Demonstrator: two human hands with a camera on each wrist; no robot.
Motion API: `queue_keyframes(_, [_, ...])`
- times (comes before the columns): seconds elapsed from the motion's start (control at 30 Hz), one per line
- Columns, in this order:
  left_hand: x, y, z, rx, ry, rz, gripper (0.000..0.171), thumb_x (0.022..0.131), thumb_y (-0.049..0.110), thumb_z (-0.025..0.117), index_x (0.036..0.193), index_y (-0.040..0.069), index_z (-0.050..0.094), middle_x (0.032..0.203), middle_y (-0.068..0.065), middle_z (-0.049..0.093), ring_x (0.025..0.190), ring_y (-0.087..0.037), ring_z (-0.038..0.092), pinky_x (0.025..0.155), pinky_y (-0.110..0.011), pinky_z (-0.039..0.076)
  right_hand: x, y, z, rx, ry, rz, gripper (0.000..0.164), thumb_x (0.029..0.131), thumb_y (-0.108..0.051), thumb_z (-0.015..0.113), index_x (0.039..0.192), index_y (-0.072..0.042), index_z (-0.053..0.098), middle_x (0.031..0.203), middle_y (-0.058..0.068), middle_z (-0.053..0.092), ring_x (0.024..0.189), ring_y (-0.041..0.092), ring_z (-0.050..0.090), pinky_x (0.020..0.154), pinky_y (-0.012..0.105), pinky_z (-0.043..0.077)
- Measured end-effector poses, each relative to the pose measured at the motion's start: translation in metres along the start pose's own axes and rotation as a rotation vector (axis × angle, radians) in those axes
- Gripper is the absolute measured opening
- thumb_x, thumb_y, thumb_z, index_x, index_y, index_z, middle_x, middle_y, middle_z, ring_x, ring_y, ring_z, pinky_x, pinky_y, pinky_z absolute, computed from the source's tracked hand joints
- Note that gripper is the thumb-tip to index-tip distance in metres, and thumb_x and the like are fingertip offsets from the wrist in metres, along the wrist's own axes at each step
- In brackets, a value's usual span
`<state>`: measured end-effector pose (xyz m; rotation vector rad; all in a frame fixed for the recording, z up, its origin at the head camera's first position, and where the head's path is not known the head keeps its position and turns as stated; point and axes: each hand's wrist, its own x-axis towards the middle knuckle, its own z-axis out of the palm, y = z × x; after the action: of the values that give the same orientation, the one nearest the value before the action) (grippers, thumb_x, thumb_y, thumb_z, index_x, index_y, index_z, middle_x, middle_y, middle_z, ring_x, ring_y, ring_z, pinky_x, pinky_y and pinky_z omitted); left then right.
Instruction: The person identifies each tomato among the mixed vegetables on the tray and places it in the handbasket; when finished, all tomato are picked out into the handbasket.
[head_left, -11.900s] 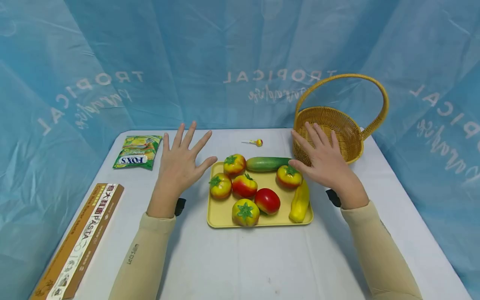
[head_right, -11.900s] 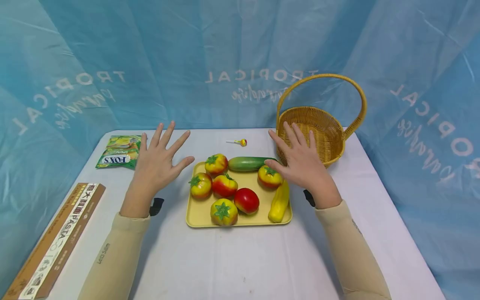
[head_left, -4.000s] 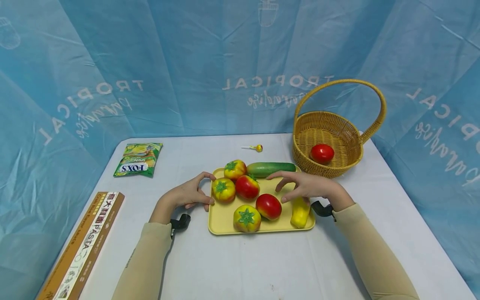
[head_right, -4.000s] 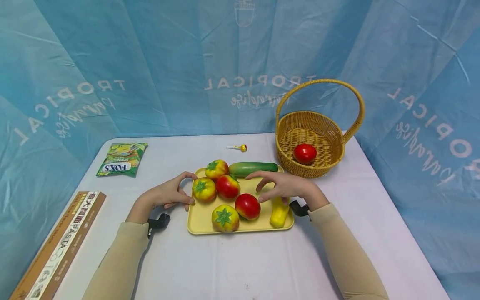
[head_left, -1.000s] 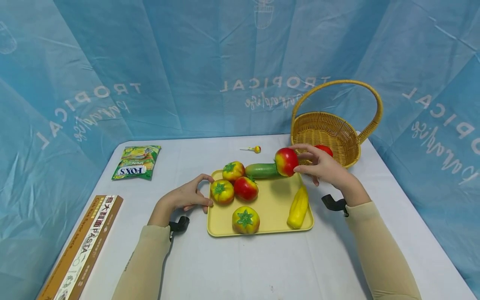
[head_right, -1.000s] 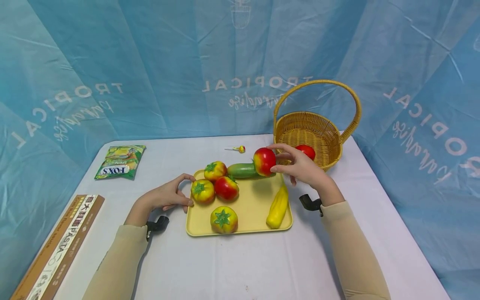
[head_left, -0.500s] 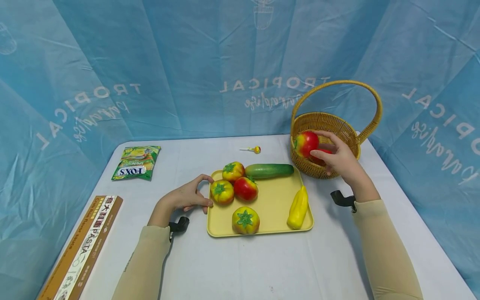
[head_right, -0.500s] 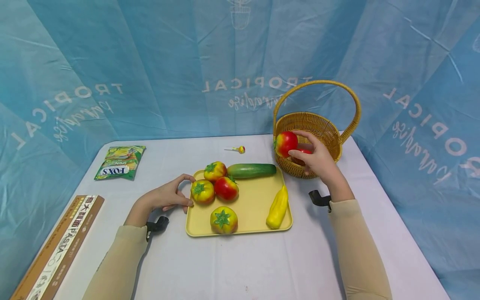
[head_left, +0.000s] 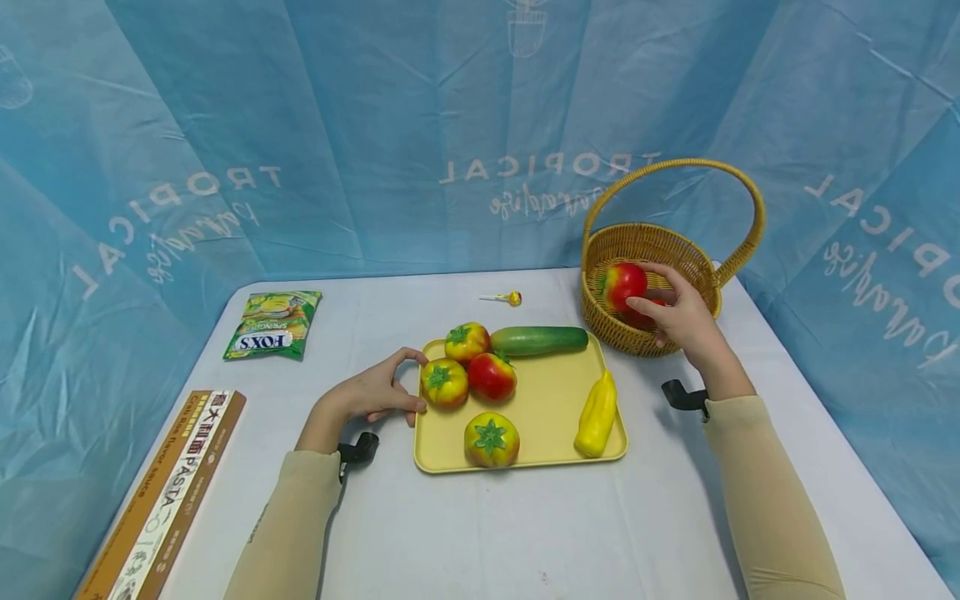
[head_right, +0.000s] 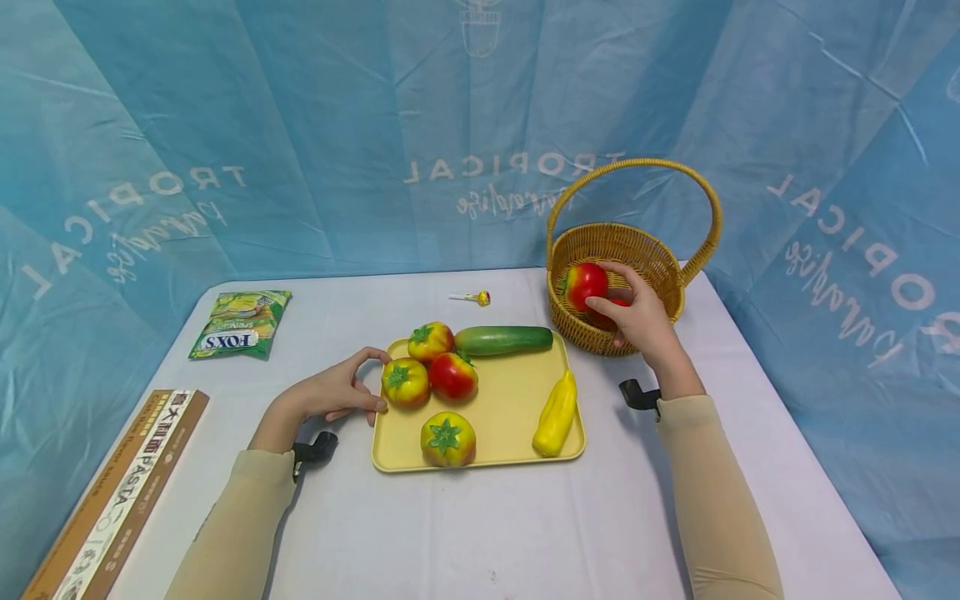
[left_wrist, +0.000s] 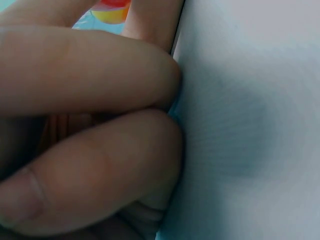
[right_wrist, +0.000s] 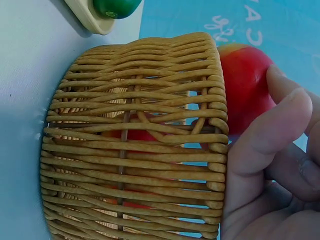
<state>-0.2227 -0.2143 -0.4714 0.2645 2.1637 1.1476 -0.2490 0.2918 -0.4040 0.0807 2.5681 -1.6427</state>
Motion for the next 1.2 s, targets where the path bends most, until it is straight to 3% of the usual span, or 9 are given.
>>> queue_keyframes(0.27, [0.0, -0.0005, -0.0004, 0.0, -0.006, 0.007, 0.079, 0.091, 0.036, 0.084, 0.151, 0.025, 0.033, 0.082, -0.009, 0.08, 0.039, -0.013, 0.037, 0.045, -0.023, 0.038, 0.0014, 0.0007, 0.0018, -0.021, 0.018, 0.021, 0.075, 0.097, -0.048, 0.075, 0.161, -0.039, 0.037, 0.156, 0.022, 0.051, 0.069, 0.024, 0.059, 0.052, 0.029, 0.055])
queue_keyframes(0.6, [0.0003, -0.0002, -0.0012, 0.001, -0.01, 0.013, 0.078, 0.092, 0.034, 0.084, 0.15, 0.025, 0.033, 0.081, -0.009, 0.08, 0.038, -0.012, 0.036, 0.044, -0.023, 0.038, 0.0007, 0.0004, 0.0016, -0.047, 0.016, 0.006, 0.078, 0.101, -0.042, 0.073, 0.166, -0.034, 0.032, 0.154, 0.025, 0.055, 0.052, 0.019, 0.049, 0.052, 0.03, 0.056])
queue_keyframes(0.73, [-0.0008, 0.0005, -0.0014, 0.007, -0.009, 0.015, 0.079, 0.092, 0.034, 0.084, 0.151, 0.024, 0.033, 0.08, -0.009, 0.08, 0.038, -0.013, 0.037, 0.044, -0.023, 0.038, -0.0003, -0.0003, 0.0023, -0.053, 0.019, 0.003, 0.075, 0.101, -0.041, 0.072, 0.166, -0.035, 0.033, 0.15, 0.024, 0.058, 0.06, 0.018, 0.055, 0.053, 0.032, 0.058])
queue_keyframes(0.9, [-0.0003, 0.0003, -0.0012, -0.001, -0.011, 0.011, 0.078, 0.092, 0.034, 0.084, 0.151, 0.025, 0.033, 0.081, -0.009, 0.08, 0.038, -0.013, 0.036, 0.044, -0.023, 0.038, -0.0011, 0.0001, 0.0024, -0.061, 0.02, 0.005, 0.075, 0.1, -0.045, 0.072, 0.165, -0.035, 0.034, 0.149, 0.023, 0.059, 0.087, 0.025, 0.065, 0.055, 0.033, 0.06])
queue_keyframes(1.03, [-0.0005, 0.0003, -0.0012, -0.001, -0.012, 0.014, 0.078, 0.092, 0.034, 0.083, 0.151, 0.024, 0.032, 0.081, -0.009, 0.08, 0.038, -0.013, 0.036, 0.044, -0.023, 0.037, -0.0008, 0.0004, 0.0022, -0.066, 0.019, 0.005, 0.078, 0.099, -0.048, 0.073, 0.166, -0.035, 0.033, 0.15, 0.023, 0.058, 0.09, 0.026, 0.066, 0.055, 0.032, 0.06])
queue_keyframes(1.2, [-0.0002, -0.0001, -0.0013, 0.001, -0.011, 0.014, 0.078, 0.092, 0.033, 0.084, 0.15, 0.025, 0.032, 0.081, -0.009, 0.08, 0.038, -0.012, 0.036, 0.044, -0.023, 0.037, -0.0019, -0.0018, 0.0023, -0.066, 0.017, 0.002, 0.078, 0.099, -0.048, 0.073, 0.165, -0.034, 0.035, 0.152, 0.024, 0.057, 0.079, 0.023, 0.065, 0.054, 0.032, 0.059])
